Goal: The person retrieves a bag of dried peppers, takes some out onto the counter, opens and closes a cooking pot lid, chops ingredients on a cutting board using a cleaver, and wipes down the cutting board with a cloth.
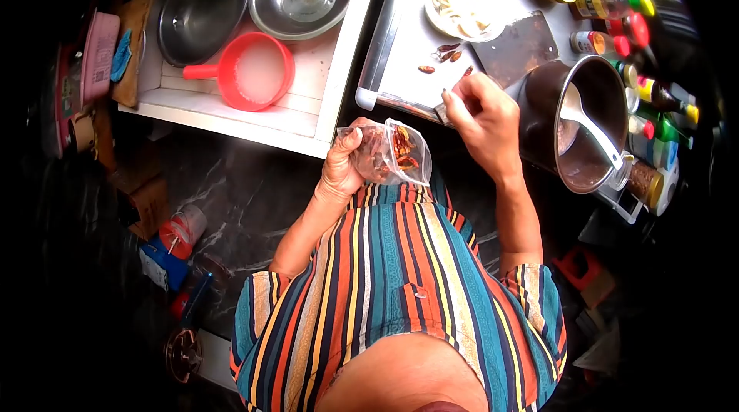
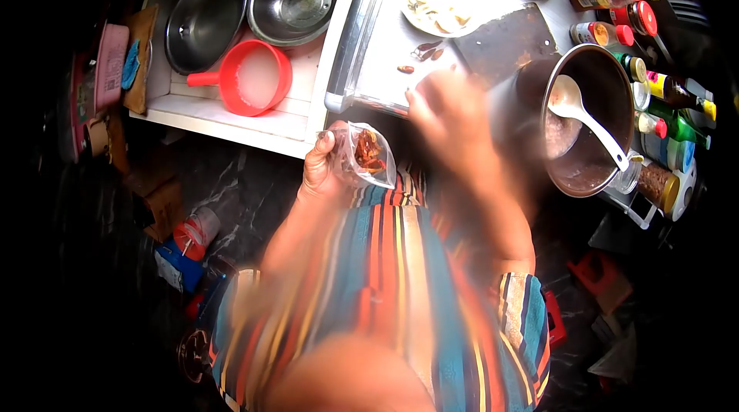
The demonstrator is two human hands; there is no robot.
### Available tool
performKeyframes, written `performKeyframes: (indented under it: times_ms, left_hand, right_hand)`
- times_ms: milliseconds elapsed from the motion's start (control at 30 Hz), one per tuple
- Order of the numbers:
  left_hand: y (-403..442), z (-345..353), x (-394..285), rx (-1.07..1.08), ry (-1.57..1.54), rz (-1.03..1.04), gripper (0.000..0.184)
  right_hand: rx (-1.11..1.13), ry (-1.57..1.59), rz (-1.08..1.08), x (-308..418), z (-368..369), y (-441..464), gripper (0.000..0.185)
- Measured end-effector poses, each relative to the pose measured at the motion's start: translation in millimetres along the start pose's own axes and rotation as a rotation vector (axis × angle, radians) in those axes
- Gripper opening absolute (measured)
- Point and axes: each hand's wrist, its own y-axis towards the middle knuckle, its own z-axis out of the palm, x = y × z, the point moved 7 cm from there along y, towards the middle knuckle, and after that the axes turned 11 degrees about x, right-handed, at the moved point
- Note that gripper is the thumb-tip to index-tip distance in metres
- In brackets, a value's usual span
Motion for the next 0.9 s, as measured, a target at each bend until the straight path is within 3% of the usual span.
performKeyframes:
  times_ms: [100,233,367,667,800,833,867,900]
  left_hand:
    - [0.9,1.7,-0.6,-0.002,0.082,0.007,0.03]
    - [10.9,8.5,-0.2,0.02,0.118,0.016,0.031]
    - [8.9,4.0,3.2,0.025,0.131,0.009,0.031]
    - [20.8,2.3,5.8,0.046,-0.003,-0.034,0.029]
    - [19.6,1.6,5.8,0.008,-0.047,-0.021,0.029]
    - [20.1,1.0,5.6,0.012,-0.047,-0.021,0.029]
    - [19.5,-4.1,5.0,-0.012,-0.036,-0.014,0.03]
    - [19.1,-9.2,4.5,-0.036,-0.025,-0.009,0.03]
  right_hand:
    - [0.086,0.146,0.063,41.3,-12.0,-20.4,0.013]
    - [0.183,0.256,-0.009,46.2,6.6,-27.3,0.009]
    - [0.127,0.31,0.061,44.8,5.0,-33.4,0.01]
    - [0.076,0.253,-0.058,51.6,-1.3,-37.0,0.017]
    - [0.025,0.323,0.043,43.9,-12.2,-43.8,0.016]
    - [-0.036,0.26,0.107,35.3,-16.3,-44.7,0.011]
    - [-0.16,0.078,-0.02,29.4,-22.0,-39.8,0.007]
    - [-0.192,-0.063,-0.013,22.4,-24.5,-31.0,0.007]
